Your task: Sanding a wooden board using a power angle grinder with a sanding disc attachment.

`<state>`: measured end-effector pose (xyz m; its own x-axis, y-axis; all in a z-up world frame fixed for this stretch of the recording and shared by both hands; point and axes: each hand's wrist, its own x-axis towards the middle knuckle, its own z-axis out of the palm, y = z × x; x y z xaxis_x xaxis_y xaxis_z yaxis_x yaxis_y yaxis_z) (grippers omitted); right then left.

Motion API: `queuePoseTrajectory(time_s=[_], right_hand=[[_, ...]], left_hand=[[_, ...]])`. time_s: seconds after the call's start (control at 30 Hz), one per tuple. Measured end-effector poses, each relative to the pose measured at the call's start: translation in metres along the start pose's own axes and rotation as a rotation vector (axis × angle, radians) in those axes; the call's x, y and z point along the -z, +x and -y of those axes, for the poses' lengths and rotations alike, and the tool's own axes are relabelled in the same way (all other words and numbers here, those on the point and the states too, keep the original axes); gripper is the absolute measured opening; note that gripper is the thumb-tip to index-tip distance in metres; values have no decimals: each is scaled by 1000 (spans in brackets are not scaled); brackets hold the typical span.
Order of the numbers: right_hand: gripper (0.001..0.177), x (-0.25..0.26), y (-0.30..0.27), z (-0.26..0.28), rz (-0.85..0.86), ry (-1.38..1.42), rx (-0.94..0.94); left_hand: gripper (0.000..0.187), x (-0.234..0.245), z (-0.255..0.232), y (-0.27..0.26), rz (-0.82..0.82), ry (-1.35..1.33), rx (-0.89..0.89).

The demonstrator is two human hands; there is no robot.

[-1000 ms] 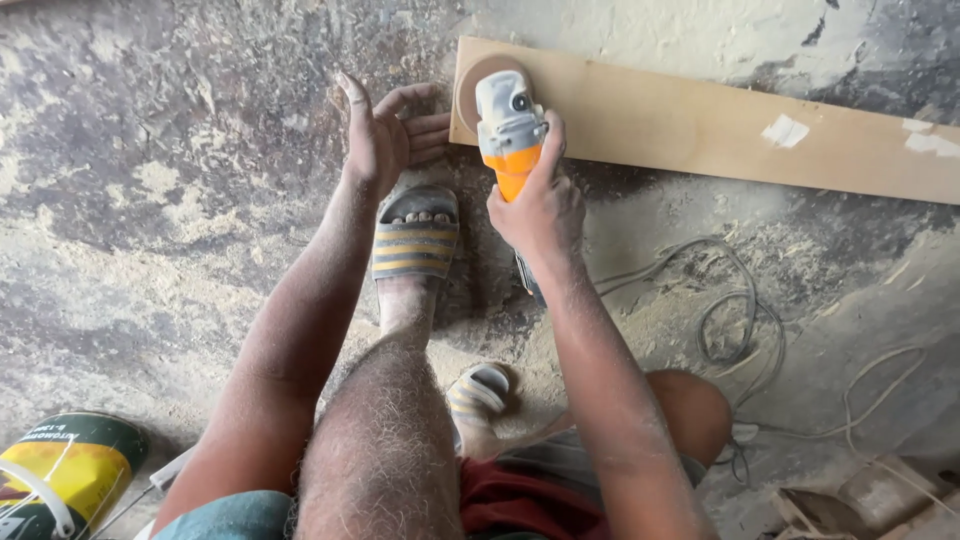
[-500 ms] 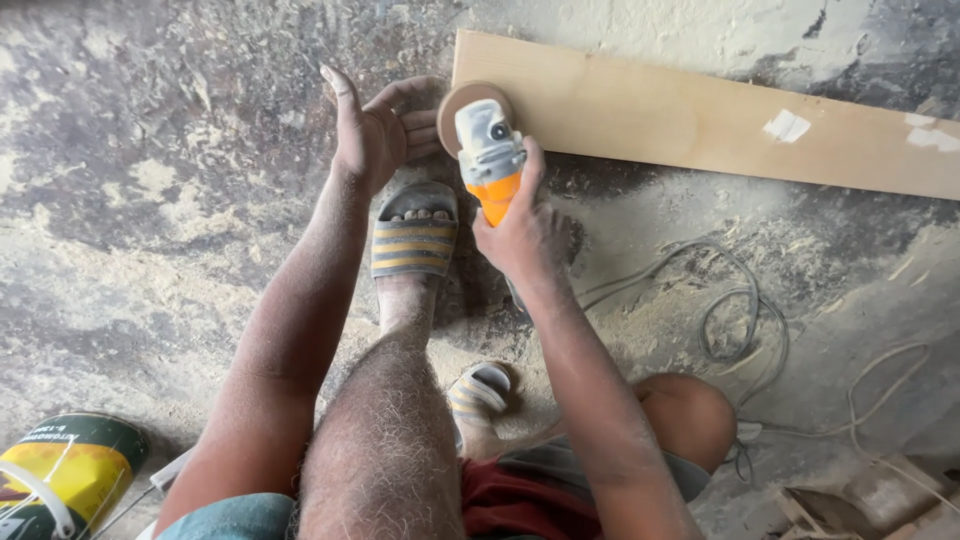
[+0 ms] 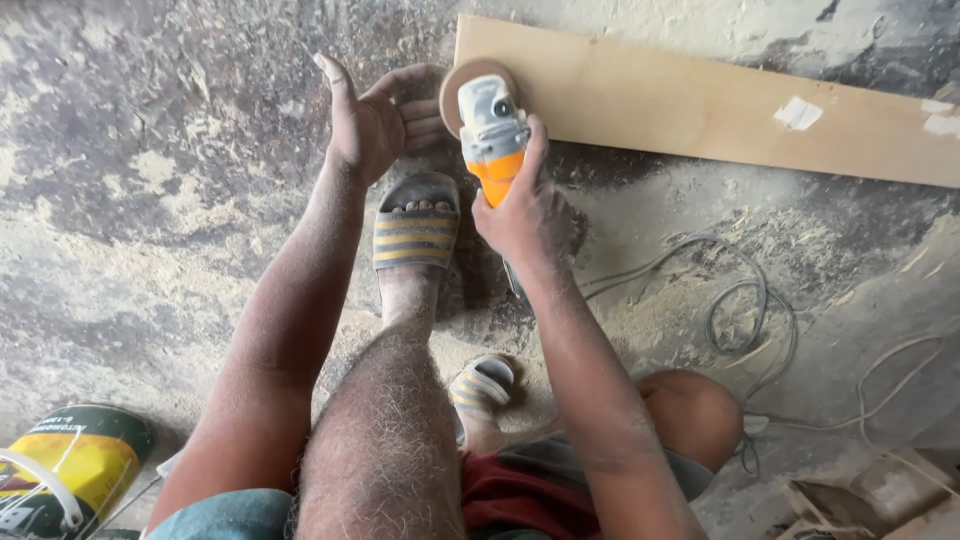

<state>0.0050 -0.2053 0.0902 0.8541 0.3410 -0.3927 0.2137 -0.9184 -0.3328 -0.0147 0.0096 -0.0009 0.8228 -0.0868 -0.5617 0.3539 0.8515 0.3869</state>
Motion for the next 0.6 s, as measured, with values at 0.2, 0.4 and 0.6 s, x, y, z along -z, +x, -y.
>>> queuePoseTrajectory(time_s=[0.2, 0.4, 0.6], right_hand=[[98, 11, 31, -3, -28, -68, 56], [96, 13, 63, -5, -16, -84, -8], [100, 23, 79, -13, -48, -70, -90]], left_hand=[[123, 6, 3, 3, 11, 32, -13], [122, 4, 3, 3, -10, 18, 3], [122, 6, 5, 4, -5, 50, -21]])
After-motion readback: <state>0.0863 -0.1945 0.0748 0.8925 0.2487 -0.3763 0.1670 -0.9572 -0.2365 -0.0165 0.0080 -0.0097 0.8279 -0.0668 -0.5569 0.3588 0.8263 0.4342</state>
